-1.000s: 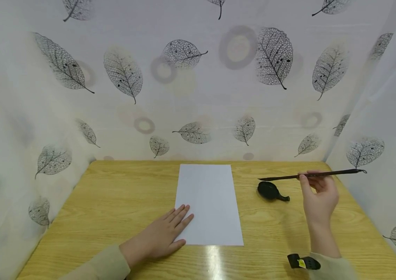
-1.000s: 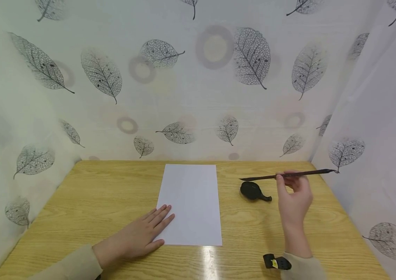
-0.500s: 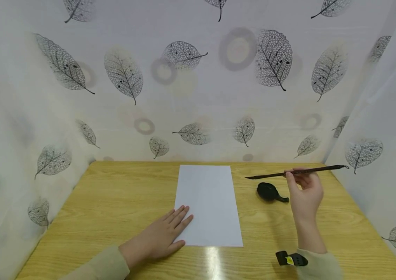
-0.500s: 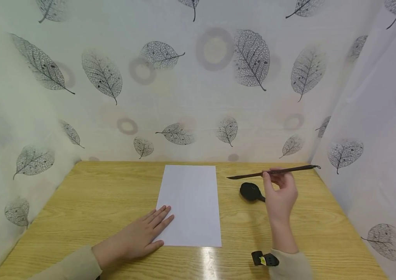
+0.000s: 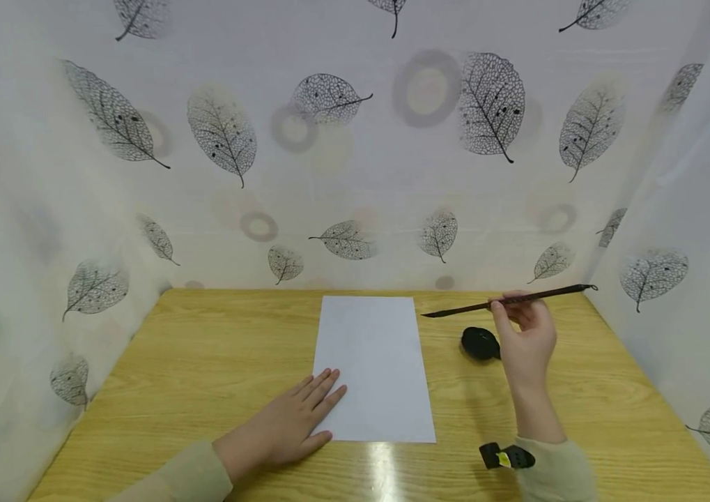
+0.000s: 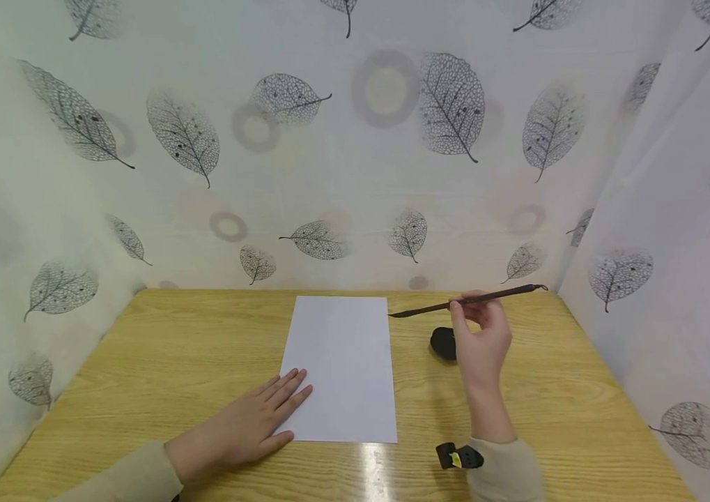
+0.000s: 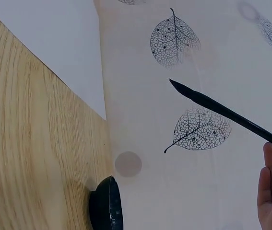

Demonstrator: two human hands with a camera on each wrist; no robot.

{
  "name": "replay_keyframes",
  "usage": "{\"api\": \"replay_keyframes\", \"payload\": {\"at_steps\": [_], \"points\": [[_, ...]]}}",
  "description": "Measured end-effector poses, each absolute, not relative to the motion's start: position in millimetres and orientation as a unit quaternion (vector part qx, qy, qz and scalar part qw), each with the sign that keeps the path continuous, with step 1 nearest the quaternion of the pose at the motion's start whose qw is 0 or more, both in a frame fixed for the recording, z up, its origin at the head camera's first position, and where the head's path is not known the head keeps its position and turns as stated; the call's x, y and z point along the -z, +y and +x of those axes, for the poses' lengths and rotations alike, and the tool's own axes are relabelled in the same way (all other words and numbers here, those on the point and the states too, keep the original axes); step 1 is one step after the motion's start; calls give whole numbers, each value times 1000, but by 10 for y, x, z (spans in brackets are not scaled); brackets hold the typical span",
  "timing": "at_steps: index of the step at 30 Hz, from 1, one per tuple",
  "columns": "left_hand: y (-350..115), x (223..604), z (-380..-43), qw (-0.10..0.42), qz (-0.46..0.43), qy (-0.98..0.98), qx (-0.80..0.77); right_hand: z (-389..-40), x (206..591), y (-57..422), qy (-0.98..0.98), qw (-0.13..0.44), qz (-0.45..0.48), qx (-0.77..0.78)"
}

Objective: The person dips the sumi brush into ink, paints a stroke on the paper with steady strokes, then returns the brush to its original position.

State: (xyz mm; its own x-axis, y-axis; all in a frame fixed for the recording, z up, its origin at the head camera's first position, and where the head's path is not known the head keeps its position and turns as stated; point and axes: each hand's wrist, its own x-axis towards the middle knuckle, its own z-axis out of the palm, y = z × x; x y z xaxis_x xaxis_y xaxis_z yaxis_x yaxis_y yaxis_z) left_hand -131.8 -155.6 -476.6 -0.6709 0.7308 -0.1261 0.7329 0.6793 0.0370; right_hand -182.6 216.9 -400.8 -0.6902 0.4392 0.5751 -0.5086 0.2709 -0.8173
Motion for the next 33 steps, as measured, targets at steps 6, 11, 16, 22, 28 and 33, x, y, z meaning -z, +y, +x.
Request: {"api": "replay_keyframes", "payload": {"at_steps": [6,11,16,22,28,33], "points": [[-1553,4761,-1315,63,399,915,10,-1861,4016,2068,-705,376,29,-601],[-1555,4779,-1322,66,399,914,11,-1894,4055,1991,-706,364,34,-607],[-1554,4791,-1322,65,402,913,10,-1923,4108,1920,-703,355,39,-615],[-1552,4782,-1314,65,402,913,9,-1966,4168,1834,-709,343,37,-616],[-1548,4771,-1318,65,404,913,6,-1977,4196,1729,-712,316,29,-627],[-1553,4782,-1327,68,407,911,-13,-1991,4223,1643,-716,309,28,-625]]}}
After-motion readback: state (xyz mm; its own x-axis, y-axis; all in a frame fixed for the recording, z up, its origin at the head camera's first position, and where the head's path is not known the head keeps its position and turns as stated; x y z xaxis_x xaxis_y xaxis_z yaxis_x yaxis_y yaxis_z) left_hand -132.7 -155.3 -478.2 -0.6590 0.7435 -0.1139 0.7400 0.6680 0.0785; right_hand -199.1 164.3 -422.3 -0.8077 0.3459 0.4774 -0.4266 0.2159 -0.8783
